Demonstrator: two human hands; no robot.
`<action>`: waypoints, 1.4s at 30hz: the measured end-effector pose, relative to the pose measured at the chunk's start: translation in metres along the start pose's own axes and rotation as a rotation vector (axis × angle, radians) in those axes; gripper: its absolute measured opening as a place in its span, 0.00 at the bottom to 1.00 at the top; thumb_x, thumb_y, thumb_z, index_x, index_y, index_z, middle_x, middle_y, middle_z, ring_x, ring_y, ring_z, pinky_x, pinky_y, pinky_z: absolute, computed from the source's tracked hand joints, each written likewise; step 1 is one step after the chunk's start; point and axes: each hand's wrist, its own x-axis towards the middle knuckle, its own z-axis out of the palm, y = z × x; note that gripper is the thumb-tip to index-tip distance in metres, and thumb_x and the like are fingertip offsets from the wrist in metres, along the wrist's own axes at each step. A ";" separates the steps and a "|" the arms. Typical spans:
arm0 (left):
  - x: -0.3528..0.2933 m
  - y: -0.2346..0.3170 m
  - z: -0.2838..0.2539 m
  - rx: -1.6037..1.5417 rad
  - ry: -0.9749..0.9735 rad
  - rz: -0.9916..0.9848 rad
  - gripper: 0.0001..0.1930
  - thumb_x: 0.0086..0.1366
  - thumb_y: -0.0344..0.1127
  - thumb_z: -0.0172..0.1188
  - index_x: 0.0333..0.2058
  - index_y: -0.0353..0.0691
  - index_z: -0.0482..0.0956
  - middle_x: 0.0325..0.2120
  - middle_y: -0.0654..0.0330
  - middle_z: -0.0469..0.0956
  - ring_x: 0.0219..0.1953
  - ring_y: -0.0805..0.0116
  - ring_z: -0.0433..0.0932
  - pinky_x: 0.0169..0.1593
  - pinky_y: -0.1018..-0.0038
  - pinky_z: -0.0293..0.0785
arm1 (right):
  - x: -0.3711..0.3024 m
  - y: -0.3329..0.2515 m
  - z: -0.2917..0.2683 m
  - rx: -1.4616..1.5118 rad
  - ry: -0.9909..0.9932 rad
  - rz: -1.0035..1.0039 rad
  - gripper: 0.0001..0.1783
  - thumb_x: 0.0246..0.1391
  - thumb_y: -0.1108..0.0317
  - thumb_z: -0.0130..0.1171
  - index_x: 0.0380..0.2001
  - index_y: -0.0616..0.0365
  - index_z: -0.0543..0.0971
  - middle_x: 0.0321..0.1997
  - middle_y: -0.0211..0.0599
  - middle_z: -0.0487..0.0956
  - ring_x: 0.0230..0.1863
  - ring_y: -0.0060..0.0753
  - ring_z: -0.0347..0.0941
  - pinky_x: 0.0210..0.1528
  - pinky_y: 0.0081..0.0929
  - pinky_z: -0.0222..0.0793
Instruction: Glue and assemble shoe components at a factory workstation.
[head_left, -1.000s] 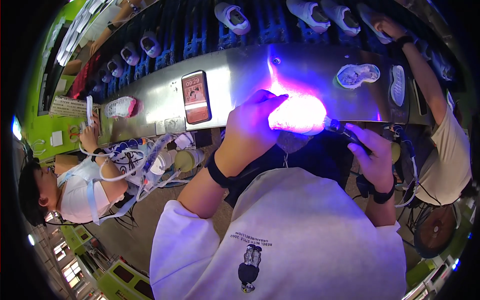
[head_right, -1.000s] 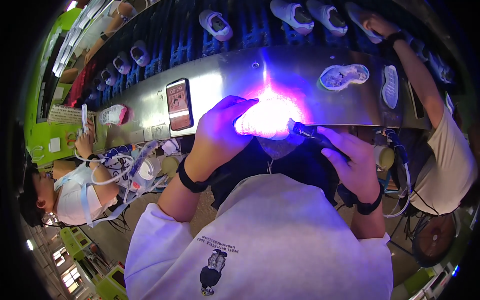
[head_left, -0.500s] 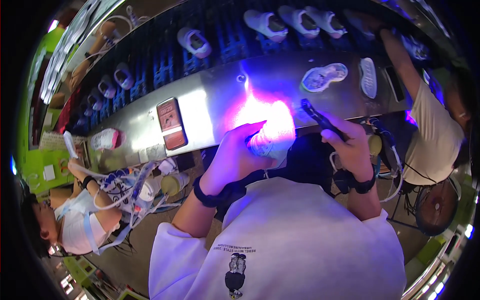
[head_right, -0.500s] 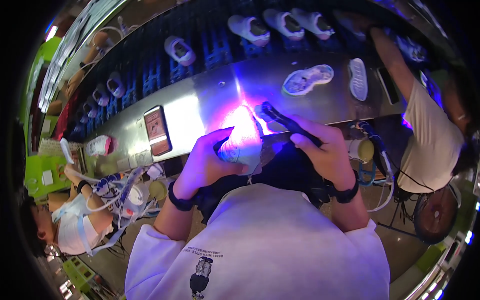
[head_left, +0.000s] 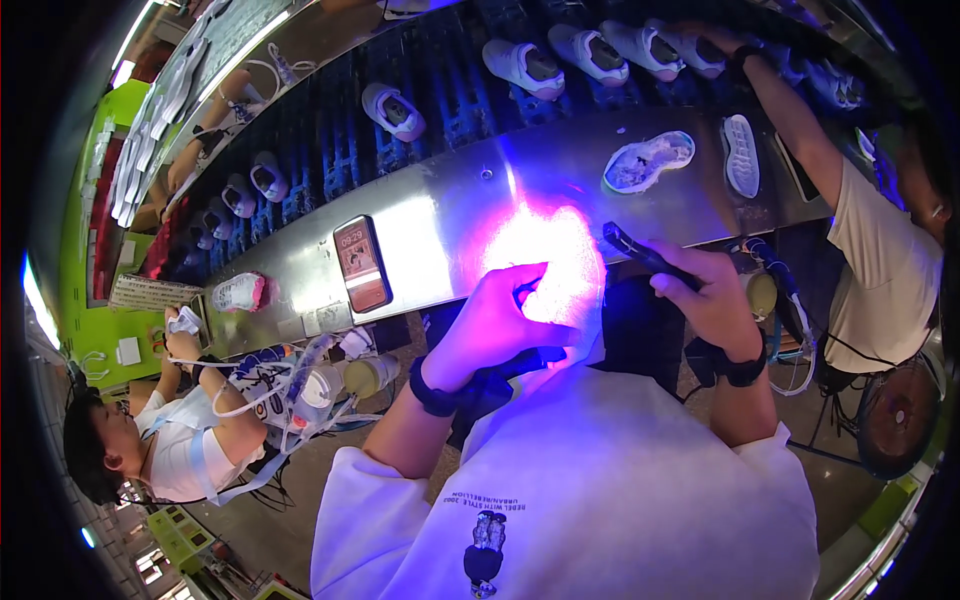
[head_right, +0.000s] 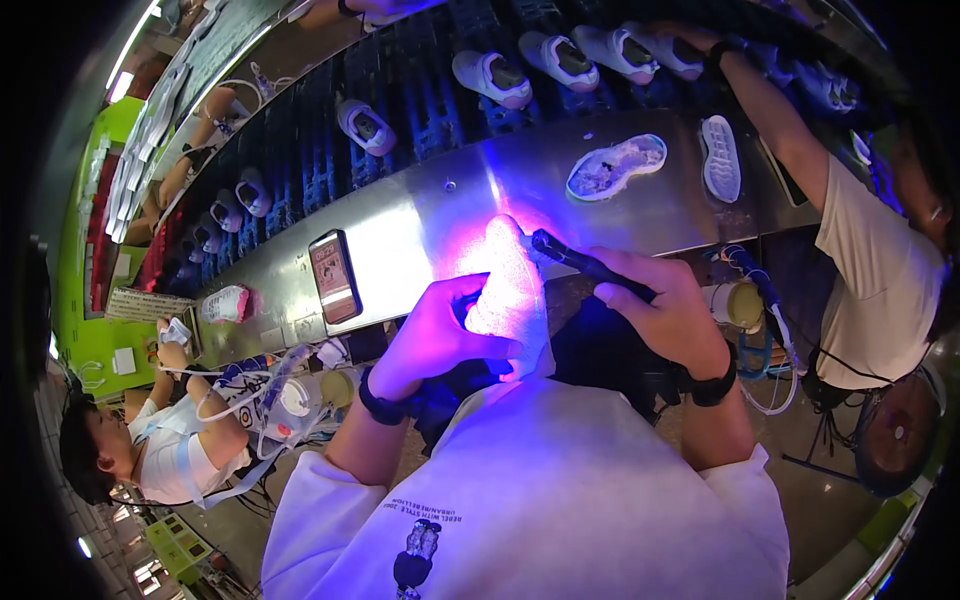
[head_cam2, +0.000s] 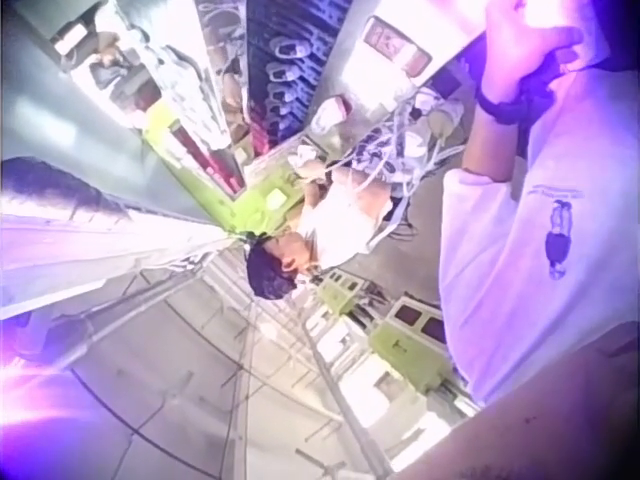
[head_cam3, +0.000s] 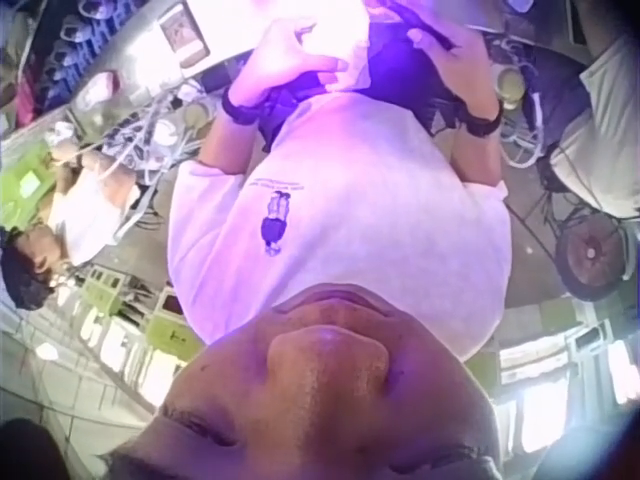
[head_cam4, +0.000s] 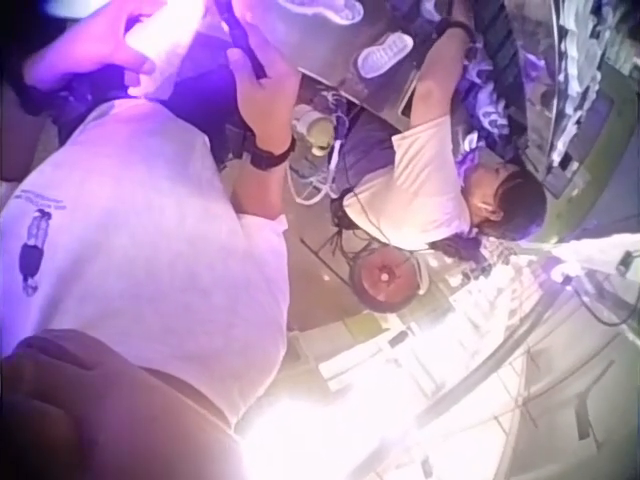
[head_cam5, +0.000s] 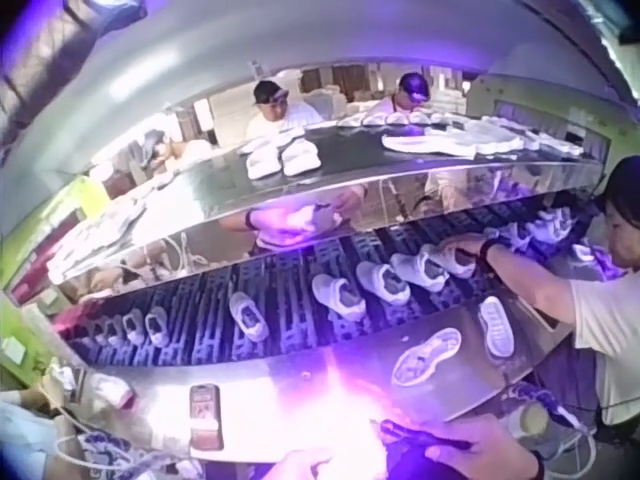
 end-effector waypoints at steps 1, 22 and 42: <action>0.001 0.002 0.000 -0.004 -0.030 -0.009 0.21 0.46 0.31 0.81 0.40 0.35 0.83 0.36 0.70 0.80 0.39 0.79 0.74 0.46 0.76 0.71 | -0.002 0.002 0.000 0.001 0.002 -0.002 0.24 0.55 0.75 0.67 0.56 0.63 0.80 0.51 0.46 0.85 0.50 0.32 0.81 0.56 0.28 0.72; -0.018 -0.008 -0.008 -0.398 0.037 -0.170 0.19 0.65 0.39 0.68 0.49 0.32 0.80 0.38 0.64 0.83 0.38 0.78 0.81 0.43 0.79 0.77 | 0.013 -0.010 0.037 0.007 -0.005 0.141 0.23 0.57 0.73 0.64 0.58 0.60 0.80 0.48 0.41 0.86 0.46 0.30 0.81 0.55 0.27 0.73; 0.019 -0.003 0.014 -0.314 0.198 -0.158 0.25 0.63 0.42 0.71 0.50 0.27 0.78 0.40 0.57 0.83 0.44 0.72 0.81 0.50 0.72 0.76 | -0.029 0.019 0.000 0.032 -0.060 0.295 0.21 0.58 0.72 0.67 0.56 0.58 0.81 0.38 0.35 0.85 0.37 0.22 0.75 0.44 0.25 0.73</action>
